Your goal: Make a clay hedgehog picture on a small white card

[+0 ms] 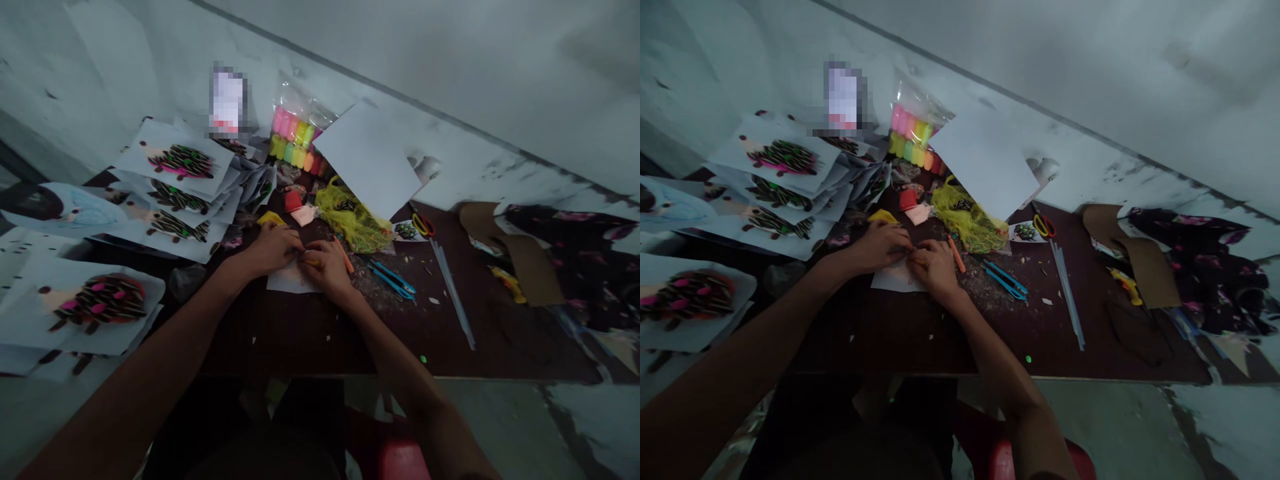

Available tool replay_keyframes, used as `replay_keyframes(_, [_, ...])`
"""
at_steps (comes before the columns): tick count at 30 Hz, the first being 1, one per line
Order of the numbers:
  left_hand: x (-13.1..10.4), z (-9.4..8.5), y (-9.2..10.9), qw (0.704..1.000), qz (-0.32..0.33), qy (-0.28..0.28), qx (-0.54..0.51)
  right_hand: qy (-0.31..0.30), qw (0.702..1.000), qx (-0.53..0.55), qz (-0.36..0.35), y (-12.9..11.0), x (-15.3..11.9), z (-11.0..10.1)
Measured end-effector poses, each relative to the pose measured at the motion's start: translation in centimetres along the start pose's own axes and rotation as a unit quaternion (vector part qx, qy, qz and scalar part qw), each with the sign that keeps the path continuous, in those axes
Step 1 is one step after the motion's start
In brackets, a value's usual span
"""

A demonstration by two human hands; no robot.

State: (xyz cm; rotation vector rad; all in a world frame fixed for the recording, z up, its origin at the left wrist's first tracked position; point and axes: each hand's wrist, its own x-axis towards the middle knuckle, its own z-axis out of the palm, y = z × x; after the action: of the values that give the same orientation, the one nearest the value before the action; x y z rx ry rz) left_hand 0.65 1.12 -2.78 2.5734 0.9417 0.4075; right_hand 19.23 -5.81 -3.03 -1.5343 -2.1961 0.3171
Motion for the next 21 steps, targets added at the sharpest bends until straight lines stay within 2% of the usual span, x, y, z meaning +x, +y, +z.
replay_keyframes(9, [0.1, -0.1, 0.0, 1.000, -0.006, -0.016, 0.006, 0.008, 0.999, 0.033, 0.010, 0.0, 0.5, 0.3])
replay_keyframes(16, [0.0, 0.3, -0.2, 1.000, 0.015, 0.018, 0.003, 0.027, 0.999, 0.040, 0.005, 0.2, -0.2, 0.4])
replay_keyframes(21, [0.0, 0.0, 0.1, 1.000, 0.002, 0.001, -0.005, 0.032, 0.999, -0.013, -0.018, 0.3, -1.0, -0.4])
